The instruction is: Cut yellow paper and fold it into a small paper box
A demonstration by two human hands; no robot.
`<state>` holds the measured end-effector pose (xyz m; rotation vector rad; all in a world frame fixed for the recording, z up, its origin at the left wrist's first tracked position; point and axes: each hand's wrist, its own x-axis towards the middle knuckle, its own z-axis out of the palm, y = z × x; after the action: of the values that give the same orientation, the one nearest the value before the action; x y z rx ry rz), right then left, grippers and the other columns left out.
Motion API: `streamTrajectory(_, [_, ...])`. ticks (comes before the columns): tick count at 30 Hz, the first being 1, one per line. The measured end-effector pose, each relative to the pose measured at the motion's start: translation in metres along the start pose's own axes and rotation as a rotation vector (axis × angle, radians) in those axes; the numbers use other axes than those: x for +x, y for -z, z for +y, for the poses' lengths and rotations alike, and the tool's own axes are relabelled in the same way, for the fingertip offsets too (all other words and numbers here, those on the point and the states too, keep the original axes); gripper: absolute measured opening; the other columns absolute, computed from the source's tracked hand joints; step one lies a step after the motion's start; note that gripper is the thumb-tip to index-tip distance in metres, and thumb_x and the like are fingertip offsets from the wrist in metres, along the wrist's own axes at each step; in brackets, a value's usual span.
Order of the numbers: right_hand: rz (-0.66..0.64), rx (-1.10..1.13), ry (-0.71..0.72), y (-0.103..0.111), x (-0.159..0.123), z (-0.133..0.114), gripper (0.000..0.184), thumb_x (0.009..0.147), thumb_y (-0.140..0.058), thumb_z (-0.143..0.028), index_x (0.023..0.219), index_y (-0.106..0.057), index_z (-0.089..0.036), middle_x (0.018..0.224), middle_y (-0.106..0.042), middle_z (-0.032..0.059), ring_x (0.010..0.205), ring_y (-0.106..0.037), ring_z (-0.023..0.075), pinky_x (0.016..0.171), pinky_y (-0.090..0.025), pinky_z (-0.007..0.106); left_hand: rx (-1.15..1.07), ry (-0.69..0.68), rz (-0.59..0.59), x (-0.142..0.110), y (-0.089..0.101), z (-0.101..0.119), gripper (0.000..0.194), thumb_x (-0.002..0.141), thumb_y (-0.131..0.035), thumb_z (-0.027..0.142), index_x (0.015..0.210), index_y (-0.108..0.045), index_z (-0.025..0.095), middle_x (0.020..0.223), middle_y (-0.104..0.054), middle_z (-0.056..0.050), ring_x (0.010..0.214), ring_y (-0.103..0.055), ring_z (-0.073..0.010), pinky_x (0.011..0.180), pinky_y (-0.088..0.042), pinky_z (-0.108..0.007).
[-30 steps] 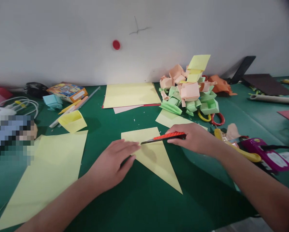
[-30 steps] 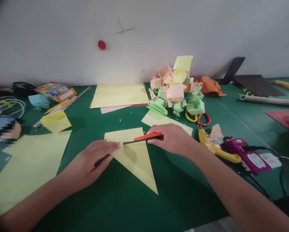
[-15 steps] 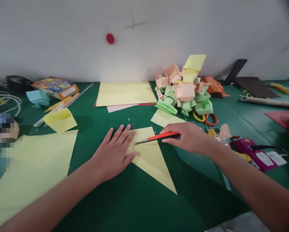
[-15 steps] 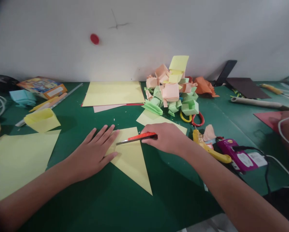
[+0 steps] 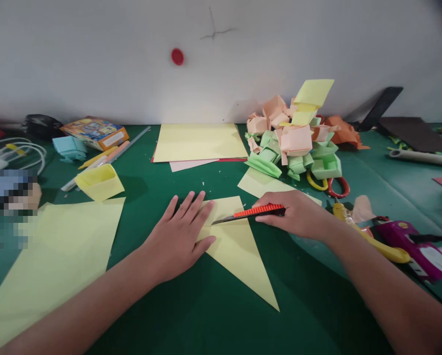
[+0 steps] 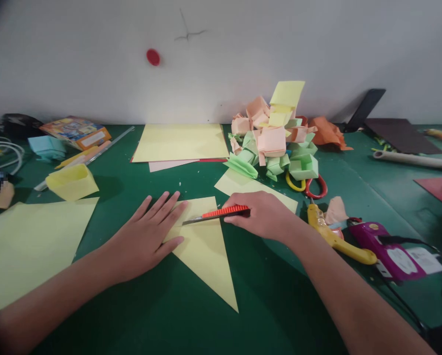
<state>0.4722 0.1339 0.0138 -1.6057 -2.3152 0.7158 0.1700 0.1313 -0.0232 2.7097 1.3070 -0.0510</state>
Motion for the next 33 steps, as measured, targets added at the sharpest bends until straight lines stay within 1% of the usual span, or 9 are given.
streamTrajectory(7, [-0.002, 0.030, -0.002, -0.0002, 0.0011, 0.0025, 0.020, 0.088, -0.067, -0.043, 0.103, -0.073, -0.031, 0.102, -0.076, 0.0011, 0.086, -0.068, 0.0228, 0.075, -0.050, 0.034, 0.006, 0.001, 0.027, -0.0007, -0.0045, -0.0030, 0.072, 0.103, -0.024, 0.063, 0.163, -0.018, 0.025, 0.171, -0.016, -0.006, 0.158, -0.012, -0.0331, 0.127, -0.009, -0.058])
streamTrajectory(12, [-0.018, 0.028, -0.018, 0.0009, 0.0014, 0.0028, 0.022, 0.089, -0.067, -0.045, 0.105, -0.073, -0.031, 0.100, -0.076, 0.0014, 0.084, -0.068, 0.0225, 0.076, -0.051, 0.035, 0.003, 0.008, -0.005, 0.0001, -0.0017, -0.0020, 0.072, 0.103, -0.023, 0.062, 0.163, -0.018, 0.023, 0.171, -0.013, -0.006, 0.158, -0.010, -0.0336, 0.126, -0.009, -0.060])
streamTrajectory(17, [-0.011, 0.033, 0.005, 0.0009, 0.0017, 0.0020, 0.021, 0.088, -0.068, -0.044, 0.104, -0.074, -0.030, 0.103, -0.076, 0.0020, 0.086, -0.069, 0.0227, 0.076, -0.052, 0.034, -0.004, 0.006, 0.011, -0.0005, -0.0012, -0.0016, 0.072, 0.103, -0.023, 0.063, 0.163, -0.019, 0.024, 0.171, -0.017, -0.006, 0.158, -0.013, -0.0337, 0.126, -0.009, -0.060])
streamTrajectory(23, [-0.003, 0.044, 0.013, -0.0001, 0.0018, 0.0043, 0.021, 0.088, -0.069, -0.043, 0.104, -0.074, -0.030, 0.103, -0.077, 0.0016, 0.086, -0.069, 0.0224, 0.074, -0.052, 0.033, -0.001, 0.004, 0.025, -0.0006, -0.0026, -0.0026, 0.071, 0.103, -0.026, 0.062, 0.163, -0.020, 0.024, 0.170, -0.018, -0.006, 0.157, -0.014, -0.0335, 0.127, -0.009, -0.059])
streamTrajectory(29, [-0.004, 0.044, 0.011, 0.0009, 0.0017, 0.0064, 0.023, 0.088, -0.068, -0.045, 0.105, -0.074, -0.030, 0.103, -0.077, 0.0028, 0.086, -0.069, 0.0235, 0.075, -0.052, 0.035, 0.010, 0.010, -0.024, 0.0007, -0.0009, -0.0016, 0.072, 0.103, -0.022, 0.063, 0.163, -0.016, 0.024, 0.171, -0.009, -0.005, 0.158, -0.007, -0.0325, 0.126, -0.008, -0.060])
streamTrajectory(33, [-0.014, 0.041, -0.013, 0.0015, 0.0013, 0.0089, 0.023, 0.087, -0.069, -0.046, 0.104, -0.074, -0.031, 0.103, -0.077, 0.0024, 0.086, -0.070, 0.0243, 0.077, -0.053, 0.036, 0.015, 0.022, -0.050, 0.0011, 0.0003, -0.0009, 0.072, 0.103, -0.021, 0.063, 0.164, -0.013, 0.024, 0.171, -0.006, -0.004, 0.158, -0.005, -0.0317, 0.126, -0.006, -0.060])
